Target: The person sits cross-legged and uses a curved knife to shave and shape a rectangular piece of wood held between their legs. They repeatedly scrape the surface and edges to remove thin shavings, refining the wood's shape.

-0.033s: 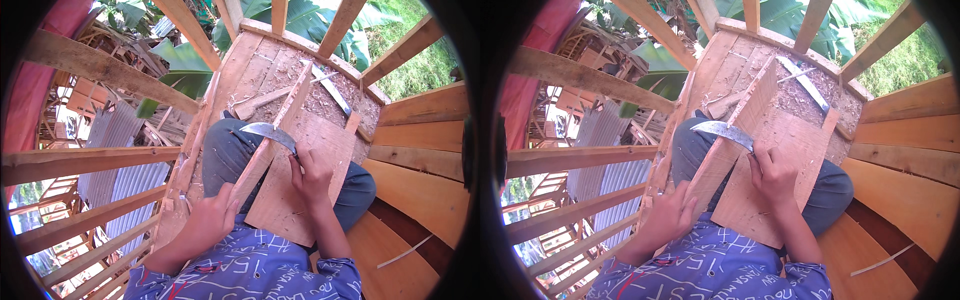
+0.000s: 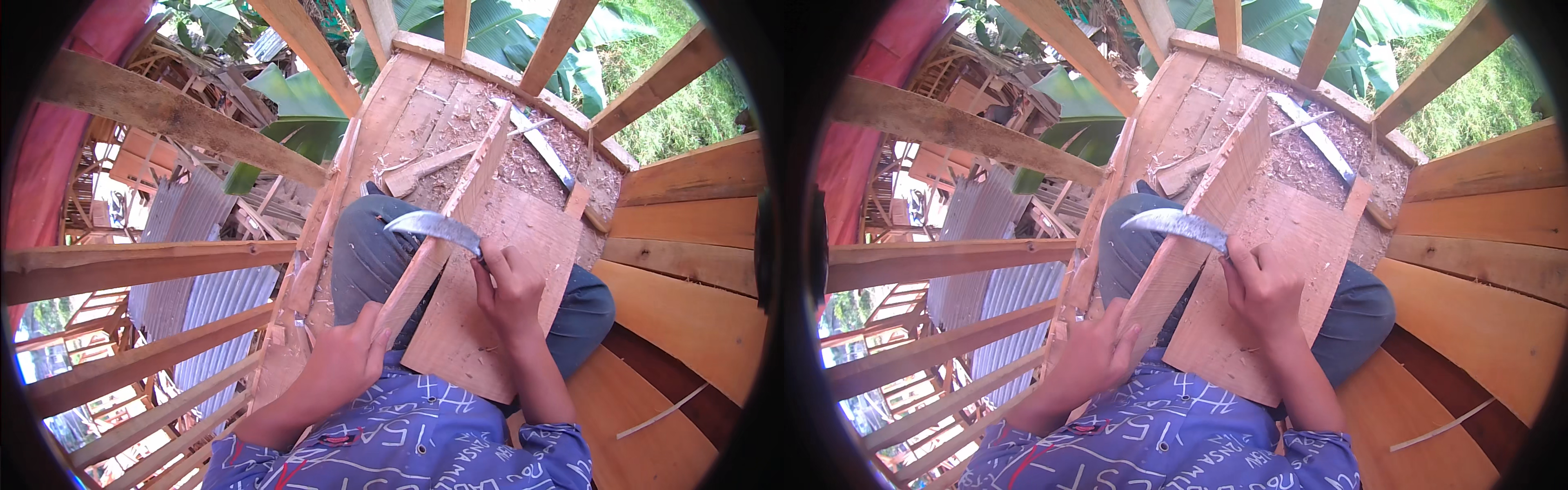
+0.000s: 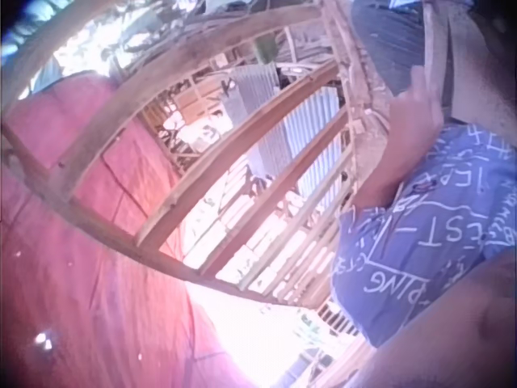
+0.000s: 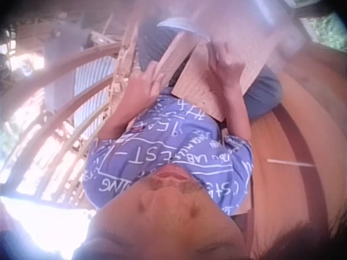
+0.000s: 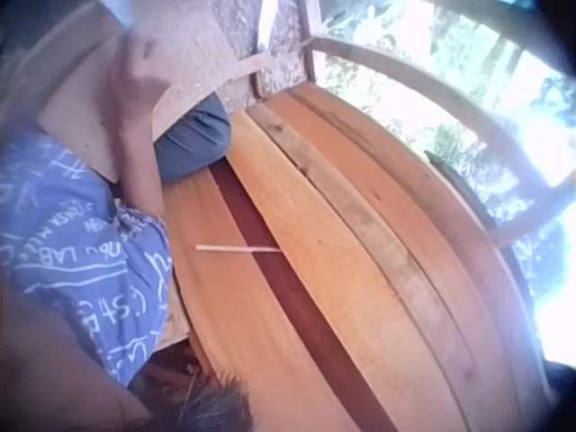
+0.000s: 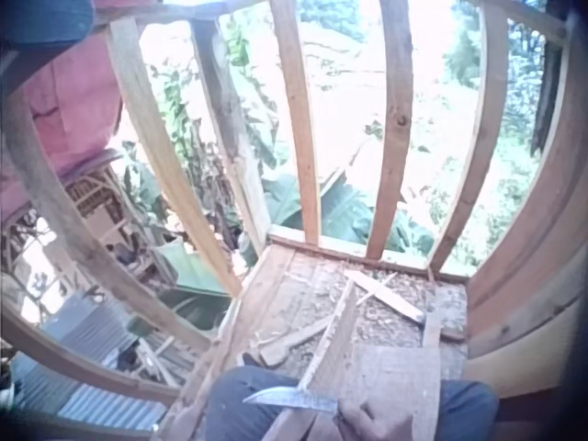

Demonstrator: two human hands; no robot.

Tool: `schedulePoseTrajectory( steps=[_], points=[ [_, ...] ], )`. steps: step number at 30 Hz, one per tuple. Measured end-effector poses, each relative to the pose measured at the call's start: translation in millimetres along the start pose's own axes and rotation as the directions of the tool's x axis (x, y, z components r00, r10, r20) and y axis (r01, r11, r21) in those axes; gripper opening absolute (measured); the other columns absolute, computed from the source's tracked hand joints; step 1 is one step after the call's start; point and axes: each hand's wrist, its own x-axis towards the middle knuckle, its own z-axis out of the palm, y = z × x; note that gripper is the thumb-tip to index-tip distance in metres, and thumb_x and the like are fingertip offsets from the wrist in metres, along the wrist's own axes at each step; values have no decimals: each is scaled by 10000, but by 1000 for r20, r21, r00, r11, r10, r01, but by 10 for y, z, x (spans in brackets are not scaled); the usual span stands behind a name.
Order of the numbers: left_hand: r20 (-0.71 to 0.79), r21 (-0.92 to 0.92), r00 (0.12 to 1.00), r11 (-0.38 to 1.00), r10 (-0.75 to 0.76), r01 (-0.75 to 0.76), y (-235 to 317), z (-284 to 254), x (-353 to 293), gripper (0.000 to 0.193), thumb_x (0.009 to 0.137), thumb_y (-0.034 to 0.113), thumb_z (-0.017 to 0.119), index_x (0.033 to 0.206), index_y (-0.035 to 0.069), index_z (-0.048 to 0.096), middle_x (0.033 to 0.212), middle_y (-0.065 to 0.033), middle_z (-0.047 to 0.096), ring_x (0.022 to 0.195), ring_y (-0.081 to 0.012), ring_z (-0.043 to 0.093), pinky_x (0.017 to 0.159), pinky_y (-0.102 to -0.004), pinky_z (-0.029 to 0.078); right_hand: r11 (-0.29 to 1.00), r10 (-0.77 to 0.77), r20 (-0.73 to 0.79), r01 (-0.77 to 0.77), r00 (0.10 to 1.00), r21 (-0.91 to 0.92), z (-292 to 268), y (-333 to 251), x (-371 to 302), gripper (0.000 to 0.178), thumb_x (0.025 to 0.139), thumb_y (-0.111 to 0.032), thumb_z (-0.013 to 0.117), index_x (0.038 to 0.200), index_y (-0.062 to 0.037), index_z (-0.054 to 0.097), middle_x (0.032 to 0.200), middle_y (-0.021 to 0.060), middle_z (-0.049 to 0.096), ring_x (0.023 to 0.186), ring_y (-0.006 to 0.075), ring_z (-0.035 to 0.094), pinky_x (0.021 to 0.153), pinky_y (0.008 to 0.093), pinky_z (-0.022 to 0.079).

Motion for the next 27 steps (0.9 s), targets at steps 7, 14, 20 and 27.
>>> schedulePoseTrajectory(
  steps=[7,14,20,27],
  points=[
    [41,-4,999,1000,-25,25,36,-41,93,235,885,132,584,1057,-10,510,617,-250,566,618,-434,608,571,-484,438,982,139,80,-148,987,121,-6,44,-24,302,795,-100,717,1089,-91,648,705,72,573,559,221,578,500,350,447],
    [-17,16,999,999,33,-33,-251,-69,81,257,870,145,605,1076,8,536,703,-247,606,681,-445,623,617,-464,466,67,112,820,-828,561,557,-509,165,111,281,923,-139,624,1164,0,587,743,6,578,576,48,545,499,222,441],
    [32,31,997,997,64,-65,-280,-235,141,256,864,144,614,1081,19,564,727,-237,618,705,-433,632,611,-440,475,299,305,669,-735,678,609,-260,8,-116,289,894,-119,673,1145,14,618,714,-5,576,590,67,527,536,223,426],
    [-1,53,991,990,132,-132,-259,-328,155,255,848,134,629,1074,21,590,706,-217,617,686,-413,633,605,-425,482,711,284,276,-395,918,582,-202,-103,-186,328,793,-101,760,1088,-8,652,733,89,606,605,130,564,585,265,458]
  ],
)
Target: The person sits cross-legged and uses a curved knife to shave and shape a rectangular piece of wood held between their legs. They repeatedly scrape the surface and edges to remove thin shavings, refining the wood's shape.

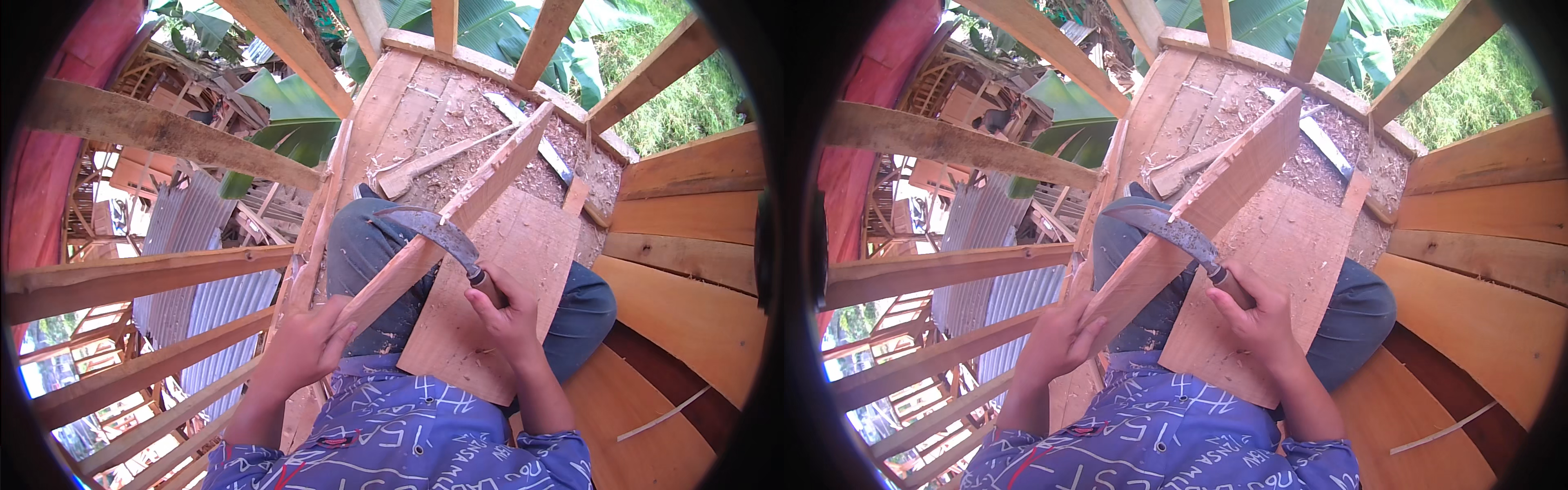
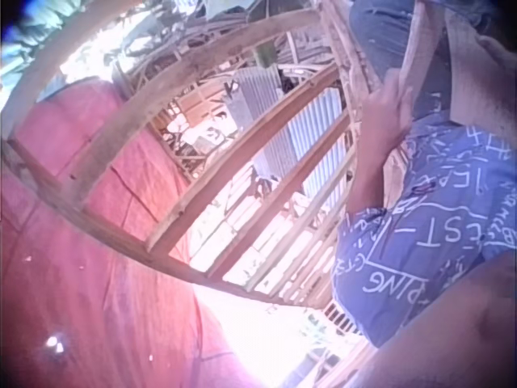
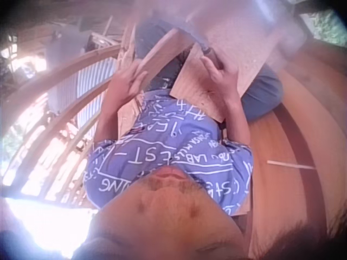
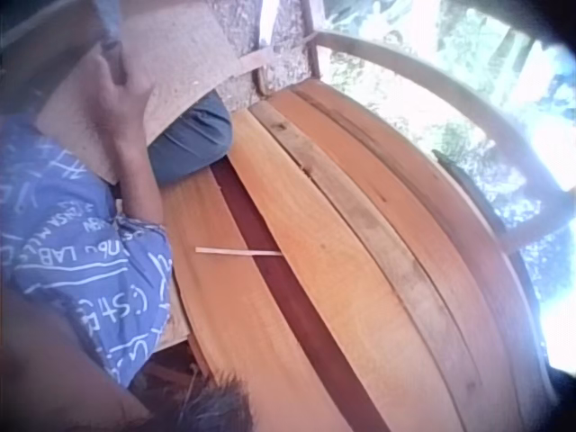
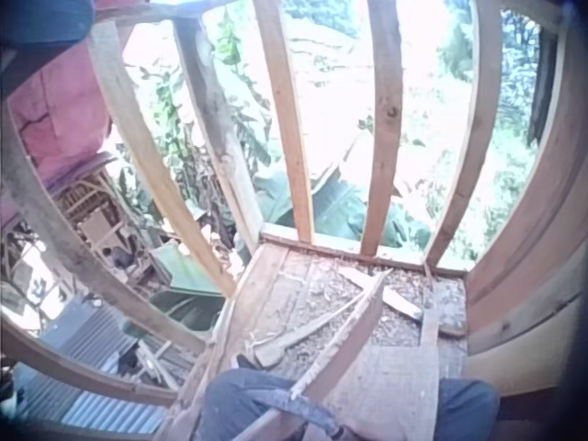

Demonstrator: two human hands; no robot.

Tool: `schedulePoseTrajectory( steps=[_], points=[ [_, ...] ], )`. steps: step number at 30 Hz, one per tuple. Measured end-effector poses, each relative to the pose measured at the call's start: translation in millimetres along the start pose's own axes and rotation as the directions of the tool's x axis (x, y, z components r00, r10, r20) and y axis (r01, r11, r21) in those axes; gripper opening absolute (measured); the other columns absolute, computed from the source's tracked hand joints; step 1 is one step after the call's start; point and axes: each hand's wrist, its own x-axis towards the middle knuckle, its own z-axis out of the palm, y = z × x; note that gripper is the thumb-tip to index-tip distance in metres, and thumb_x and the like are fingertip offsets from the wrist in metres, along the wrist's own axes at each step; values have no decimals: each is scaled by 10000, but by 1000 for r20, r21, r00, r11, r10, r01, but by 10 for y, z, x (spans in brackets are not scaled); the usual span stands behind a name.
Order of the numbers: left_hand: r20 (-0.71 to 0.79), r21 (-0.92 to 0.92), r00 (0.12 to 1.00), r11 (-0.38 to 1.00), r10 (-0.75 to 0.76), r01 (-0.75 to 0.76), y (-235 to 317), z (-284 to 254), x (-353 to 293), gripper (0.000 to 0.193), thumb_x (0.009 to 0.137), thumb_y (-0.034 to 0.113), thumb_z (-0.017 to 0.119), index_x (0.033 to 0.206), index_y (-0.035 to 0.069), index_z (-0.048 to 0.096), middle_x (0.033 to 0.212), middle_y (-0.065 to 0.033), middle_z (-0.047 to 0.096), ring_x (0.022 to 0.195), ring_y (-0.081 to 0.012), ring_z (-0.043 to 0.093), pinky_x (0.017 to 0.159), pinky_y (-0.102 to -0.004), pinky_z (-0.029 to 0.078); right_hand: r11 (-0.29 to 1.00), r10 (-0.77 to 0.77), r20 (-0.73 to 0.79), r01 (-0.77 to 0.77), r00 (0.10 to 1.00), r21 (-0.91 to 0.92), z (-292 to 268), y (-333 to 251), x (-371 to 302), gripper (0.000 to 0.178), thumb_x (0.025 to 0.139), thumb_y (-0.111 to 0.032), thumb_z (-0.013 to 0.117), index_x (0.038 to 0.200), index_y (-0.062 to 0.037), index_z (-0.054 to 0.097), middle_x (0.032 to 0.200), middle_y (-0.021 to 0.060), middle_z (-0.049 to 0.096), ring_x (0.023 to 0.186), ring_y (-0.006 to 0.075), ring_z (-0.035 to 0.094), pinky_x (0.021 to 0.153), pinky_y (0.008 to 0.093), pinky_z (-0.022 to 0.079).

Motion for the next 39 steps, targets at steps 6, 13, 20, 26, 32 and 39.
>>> schedulePoseTrajectory(
  steps=[6,13,20,26,32,39],
  points=[
    [-5,3,991,991,134,-134,-60,64,136,239,834,125,647,1054,40,609,698,-188,618,668,-386,637,596,-404,486,998,-39,-48,36,998,-50,-135,-70,-83,343,777,-101,774,1079,-3,647,701,92,581,588,130,557,565,260,451],
    [53,-1,978,979,204,-204,-68,104,205,240,827,125,660,1050,48,612,702,-182,615,669,-376,639,589,-406,486,992,-78,-164,61,983,-110,-131,-77,-292,348,755,-35,781,1072,3,642,718,71,602,604,122,574,571,256,463],
    [11,5,976,976,220,-220,-102,158,188,244,826,117,658,1056,46,612,704,-184,612,676,-382,637,594,-412,487,985,-94,-133,73,987,-159,-145,-110,-283,346,762,-54,780,1076,2,646,743,80,632,648,138,612,589,269,477],
    [24,10,977,977,212,-213,-82,146,190,255,823,115,662,1062,46,609,716,-191,613,704,-385,639,608,-410,486,887,335,320,-411,886,211,-226,-250,-318,333,844,-111,720,1142,12,637,938,71,689,847,99,622,759,243,492],
    [12,0,977,977,211,-211,-96,162,179,259,823,116,664,1067,51,609,719,-190,610,709,-387,633,610,-412,481,786,435,104,-433,895,440,-264,-68,-444,321,863,-127,707,1131,35,637,929,45,672,828,90,598,743,233,476],
    [5,7,974,974,226,-226,-103,182,183,221,825,125,675,1013,43,591,710,-168,600,683,-368,621,602,-410,479,839,354,66,-348,933,419,-207,-139,-393,284,900,-200,673,1051,33,618,701,-15,554,583,36,471,524,202,354]
  ],
)
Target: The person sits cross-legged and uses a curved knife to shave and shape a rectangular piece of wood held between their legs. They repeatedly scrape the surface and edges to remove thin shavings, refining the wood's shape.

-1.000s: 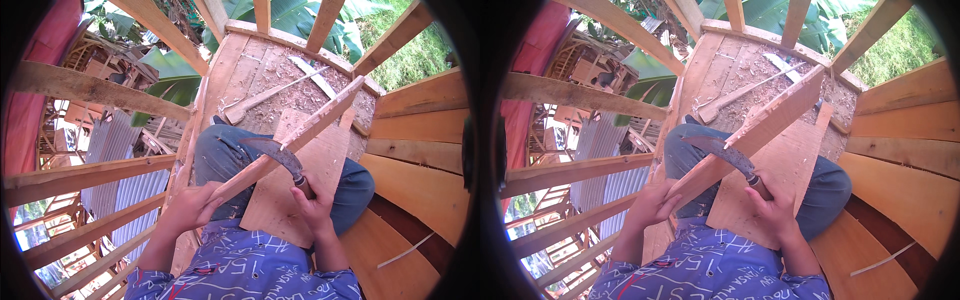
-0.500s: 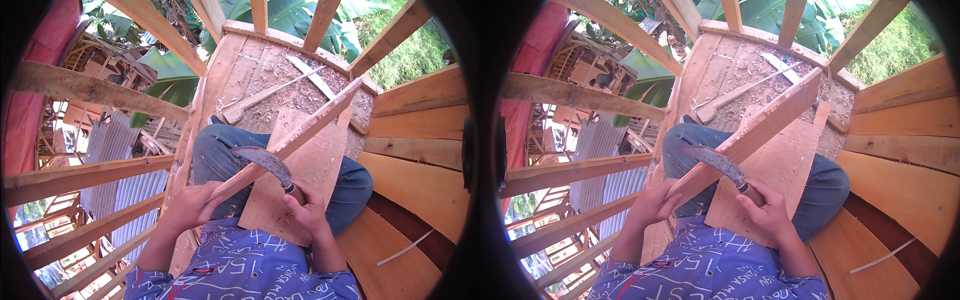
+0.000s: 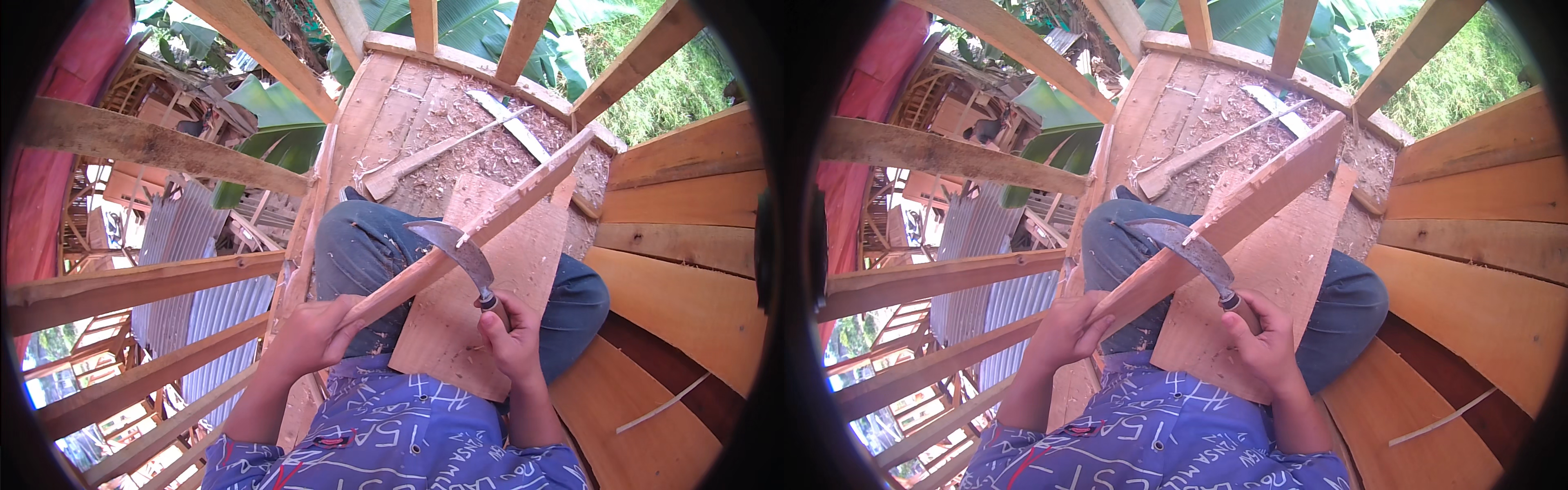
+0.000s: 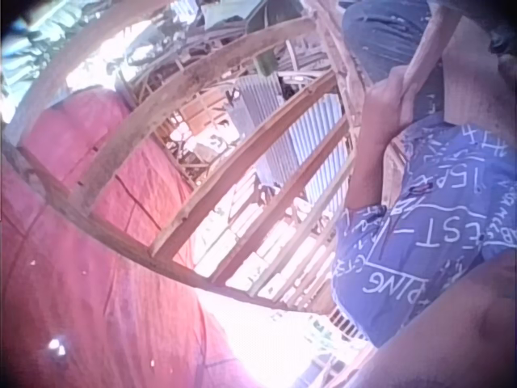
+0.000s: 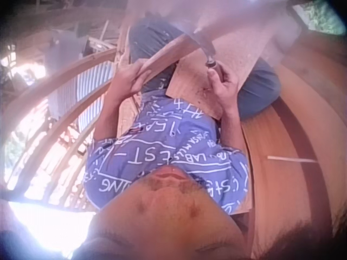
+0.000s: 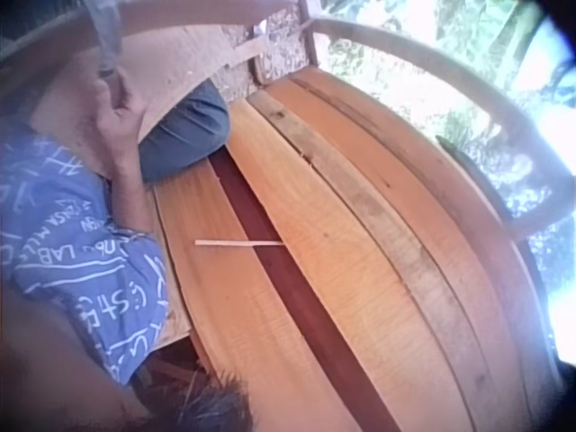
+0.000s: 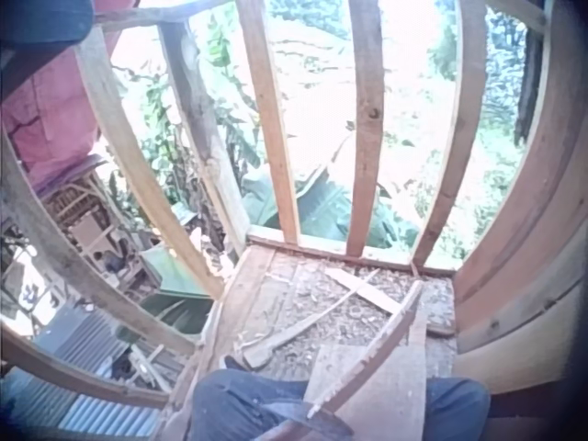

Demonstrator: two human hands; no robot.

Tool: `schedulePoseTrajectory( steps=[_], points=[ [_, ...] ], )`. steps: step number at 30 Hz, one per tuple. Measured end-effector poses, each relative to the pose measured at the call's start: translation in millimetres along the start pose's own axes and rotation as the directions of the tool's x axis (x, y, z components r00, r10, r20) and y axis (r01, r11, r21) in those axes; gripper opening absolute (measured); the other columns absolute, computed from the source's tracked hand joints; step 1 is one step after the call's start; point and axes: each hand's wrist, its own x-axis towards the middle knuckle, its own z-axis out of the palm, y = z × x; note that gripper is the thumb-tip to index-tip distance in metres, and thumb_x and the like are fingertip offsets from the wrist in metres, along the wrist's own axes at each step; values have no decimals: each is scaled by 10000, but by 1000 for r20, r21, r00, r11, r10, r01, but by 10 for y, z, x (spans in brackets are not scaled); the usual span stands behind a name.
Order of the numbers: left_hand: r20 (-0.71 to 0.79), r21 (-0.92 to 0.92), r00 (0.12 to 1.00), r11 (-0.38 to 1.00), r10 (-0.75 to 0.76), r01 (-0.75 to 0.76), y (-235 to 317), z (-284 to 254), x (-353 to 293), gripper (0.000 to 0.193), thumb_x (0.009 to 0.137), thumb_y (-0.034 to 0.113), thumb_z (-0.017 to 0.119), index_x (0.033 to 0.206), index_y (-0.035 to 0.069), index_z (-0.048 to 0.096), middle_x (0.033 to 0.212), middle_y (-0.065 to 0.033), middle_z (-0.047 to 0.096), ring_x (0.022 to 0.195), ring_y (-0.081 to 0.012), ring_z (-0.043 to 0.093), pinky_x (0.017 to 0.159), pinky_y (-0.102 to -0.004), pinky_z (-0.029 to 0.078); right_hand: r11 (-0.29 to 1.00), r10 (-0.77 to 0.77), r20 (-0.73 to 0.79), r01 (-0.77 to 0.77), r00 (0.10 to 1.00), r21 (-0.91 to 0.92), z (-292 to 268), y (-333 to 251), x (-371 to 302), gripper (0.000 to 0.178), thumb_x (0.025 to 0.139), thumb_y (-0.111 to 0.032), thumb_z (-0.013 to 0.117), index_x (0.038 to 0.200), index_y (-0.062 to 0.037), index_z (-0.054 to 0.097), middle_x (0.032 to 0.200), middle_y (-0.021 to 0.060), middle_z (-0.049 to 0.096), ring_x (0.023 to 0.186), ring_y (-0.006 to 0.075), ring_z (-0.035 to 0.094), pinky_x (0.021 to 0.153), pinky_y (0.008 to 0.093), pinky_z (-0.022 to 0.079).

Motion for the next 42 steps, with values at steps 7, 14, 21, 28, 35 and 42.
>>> schedulePoseTrajectory(
  steps=[7,14,21,28,35,42],
  points=[
    [-17,-14,1000,1000,15,-15,-23,10,-11,249,813,89,670,1053,44,618,707,-176,609,692,-366,638,606,-393,485,900,-308,-88,260,947,-350,39,51,4,294,840,-103,731,1085,31,639,805,19,639,709,63,562,642,215,461],
    [-20,-2,1000,1000,16,-17,9,26,3,253,809,89,674,1051,52,613,701,-178,611,679,-379,630,601,-400,485,815,-435,-149,318,888,-485,145,-26,12,279,827,-68,733,1077,18,643,768,48,622,679,77,569,618,215,457],
    [-23,21,1000,1000,2,-2,36,21,-12,253,808,90,676,1047,49,608,688,-176,609,675,-377,631,591,-407,478,974,-65,122,89,990,-208,25,-44,27,263,847,-105,715,1072,17,653,789,32,648,694,67,583,619,230,465],
    [13,-3,1000,1000,-5,5,63,24,7,259,810,97,678,1055,45,611,727,-182,616,698,-372,631,604,-403,477,998,-38,-9,38,999,-50,93,61,-8,268,852,-123,713,1063,34,658,836,32,665,729,74,583,636,228,466],
    [-30,38,999,999,16,-15,91,20,25,203,829,129,679,991,52,583,694,-147,594,661,-354,618,583,-408,477,994,12,29,-9,999,-104,122,-3,-58,239,840,-102,715,1036,29,671,813,30,661,739,71,583,652,229,475],
    [-41,20,999,1000,13,-13,48,43,-19,207,825,138,688,964,45,566,687,-154,590,664,-361,615,583,-413,474,987,31,70,-19,997,-161,47,-50,-87,245,836,-112,724,1030,28,670,815,43,660,731,78,590,644,233,479]
  ],
)
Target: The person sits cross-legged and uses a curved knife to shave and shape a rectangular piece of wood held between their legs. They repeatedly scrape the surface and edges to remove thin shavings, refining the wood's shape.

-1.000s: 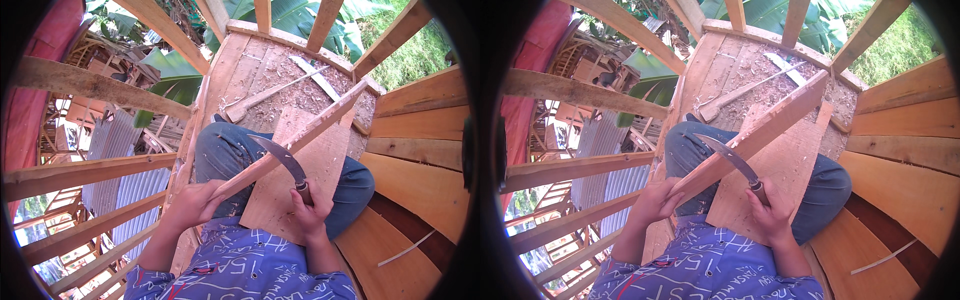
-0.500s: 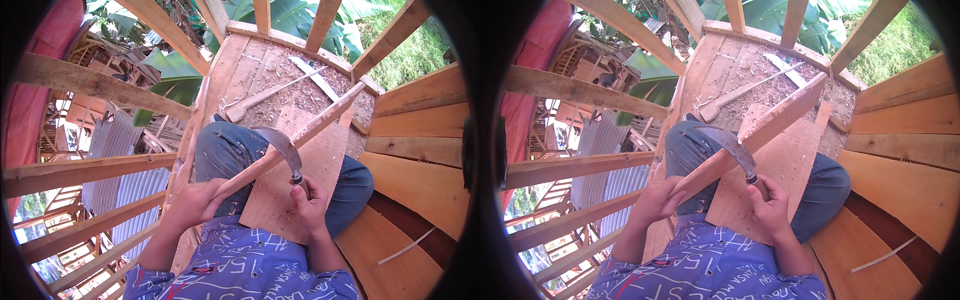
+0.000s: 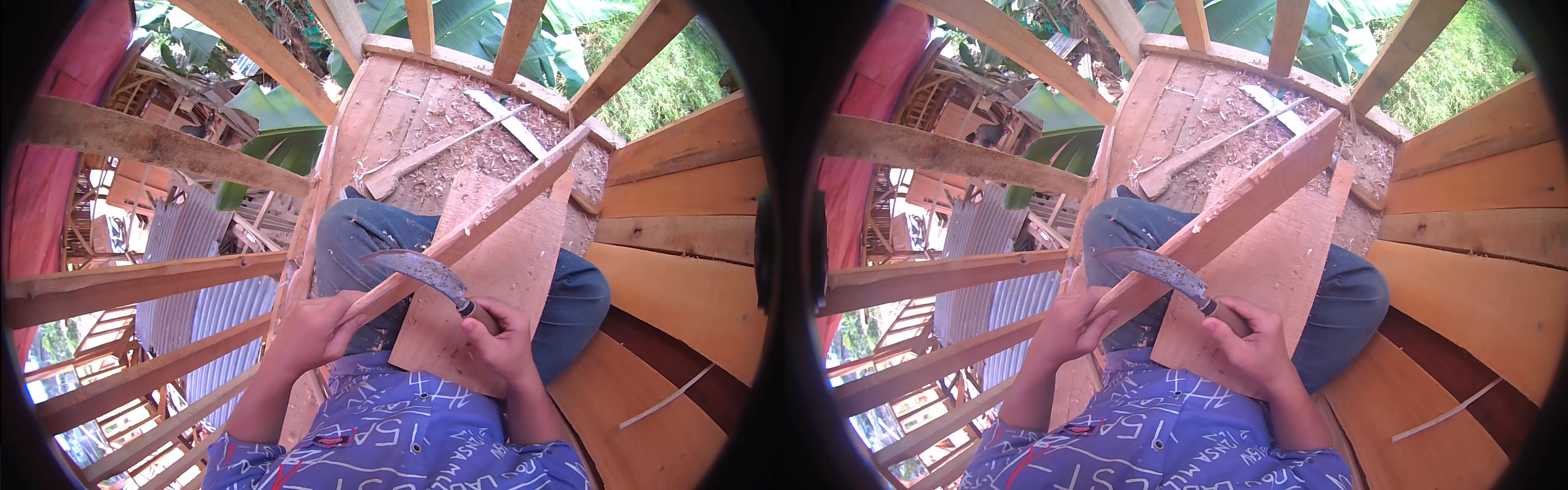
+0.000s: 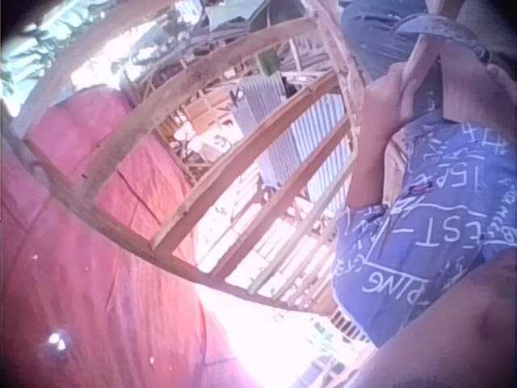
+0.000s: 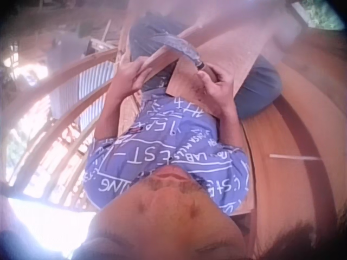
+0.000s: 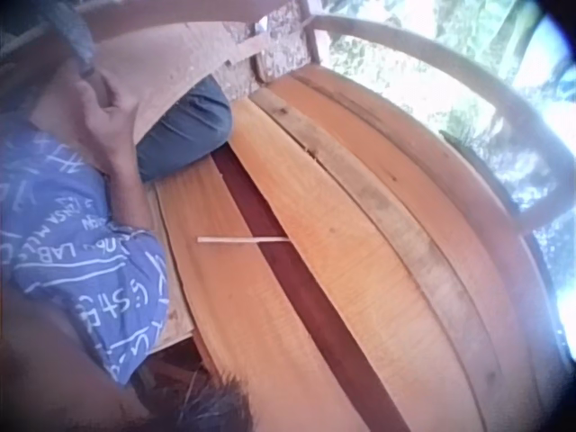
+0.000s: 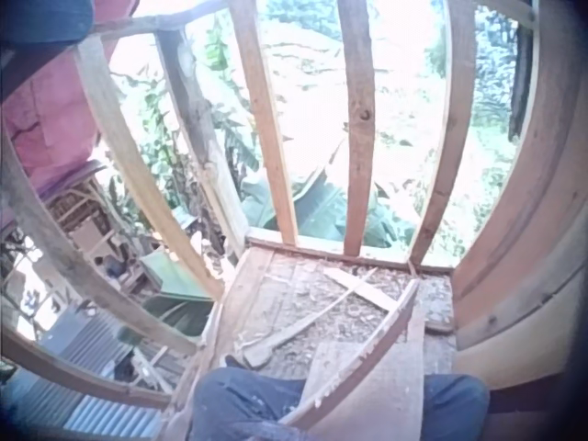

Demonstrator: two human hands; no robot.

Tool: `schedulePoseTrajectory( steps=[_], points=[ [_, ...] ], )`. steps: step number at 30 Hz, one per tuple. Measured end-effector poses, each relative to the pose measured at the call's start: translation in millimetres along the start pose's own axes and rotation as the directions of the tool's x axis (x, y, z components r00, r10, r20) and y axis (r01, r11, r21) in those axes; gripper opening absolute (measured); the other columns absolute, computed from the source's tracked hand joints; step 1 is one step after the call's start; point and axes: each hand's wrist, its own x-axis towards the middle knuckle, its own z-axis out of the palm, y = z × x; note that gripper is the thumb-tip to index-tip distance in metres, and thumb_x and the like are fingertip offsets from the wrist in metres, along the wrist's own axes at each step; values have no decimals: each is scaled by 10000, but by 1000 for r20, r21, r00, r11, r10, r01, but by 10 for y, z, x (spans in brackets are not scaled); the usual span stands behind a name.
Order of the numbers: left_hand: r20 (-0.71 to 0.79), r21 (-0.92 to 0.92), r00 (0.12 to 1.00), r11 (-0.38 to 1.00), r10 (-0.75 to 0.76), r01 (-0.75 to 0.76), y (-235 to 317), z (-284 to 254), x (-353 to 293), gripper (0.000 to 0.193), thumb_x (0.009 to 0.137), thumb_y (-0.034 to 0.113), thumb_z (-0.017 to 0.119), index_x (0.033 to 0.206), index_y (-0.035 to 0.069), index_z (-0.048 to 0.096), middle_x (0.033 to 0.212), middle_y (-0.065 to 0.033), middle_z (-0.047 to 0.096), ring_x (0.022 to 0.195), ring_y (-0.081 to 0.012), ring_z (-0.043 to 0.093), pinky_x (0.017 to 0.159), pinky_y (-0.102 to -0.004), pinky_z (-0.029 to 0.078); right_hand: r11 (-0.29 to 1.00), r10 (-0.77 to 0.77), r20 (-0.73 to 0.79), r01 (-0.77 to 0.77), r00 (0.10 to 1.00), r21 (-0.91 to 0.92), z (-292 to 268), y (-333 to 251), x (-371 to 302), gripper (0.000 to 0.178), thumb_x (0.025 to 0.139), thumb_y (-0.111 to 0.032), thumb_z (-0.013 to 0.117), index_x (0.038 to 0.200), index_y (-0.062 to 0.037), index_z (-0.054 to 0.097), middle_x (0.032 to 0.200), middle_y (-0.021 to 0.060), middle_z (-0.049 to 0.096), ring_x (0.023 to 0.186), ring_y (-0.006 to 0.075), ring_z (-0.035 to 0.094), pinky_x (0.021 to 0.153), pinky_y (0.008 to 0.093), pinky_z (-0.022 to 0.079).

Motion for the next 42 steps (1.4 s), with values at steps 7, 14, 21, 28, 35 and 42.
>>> schedulePoseTrajectory(
  steps=[7,14,21,28,35,42],
  points=[
    [8,9,1000,1000,3,-3,-4,-11,14,210,830,147,685,972,45,568,690,-159,592,671,-372,618,586,-417,474,958,-266,18,266,964,-103,64,64,32,247,879,-158,686,1022,40,647,734,4,601,606,41,529,530,202,411],
    [4,-4,1000,1000,0,0,3,-5,21,224,831,142,680,1011,51,583,713,-161,606,684,-367,626,596,-412,481,988,-116,-179,133,977,84,-59,48,86,249,894,-144,688,1061,37,649,735,-13,604,674,55,560,604,221,459],
    [13,-2,1000,1000,-28,28,2,1,11,264,814,106,680,1061,46,607,703,-169,612,694,-357,639,605,-396,479,996,-86,-66,86,994,3,59,49,64,232,814,-76,736,1015,26,683,802,34,663,723,72,591,643,223,477],
    [-1,-15,1000,1000,-27,27,-32,6,7,206,829,139,680,993,52,590,686,-151,594,665,-355,619,589,-408,474,992,-118,48,120,992,-32,-102,-31,84,236,814,-71,737,1020,31,683,792,17,659,707,53,581,623,211,464],
    [11,9,1000,1000,-3,3,-31,-18,4,231,816,101,677,1026,38,605,687,-169,604,673,-364,631,589,-405,475,995,-100,-102,101,990,7,-110,-36,143,215,845,-80,707,1027,31,679,772,0,638,683,45,566,594,205,443],
    [-1,-32,1000,999,-8,8,-14,-6,30,220,830,130,679,1013,51,586,706,-156,603,688,-360,624,605,-418,480,997,-11,-167,24,986,78,34,-42,73,236,853,-108,710,1038,32,668,777,-8,626,696,37,542,611,196,430]
  ],
)
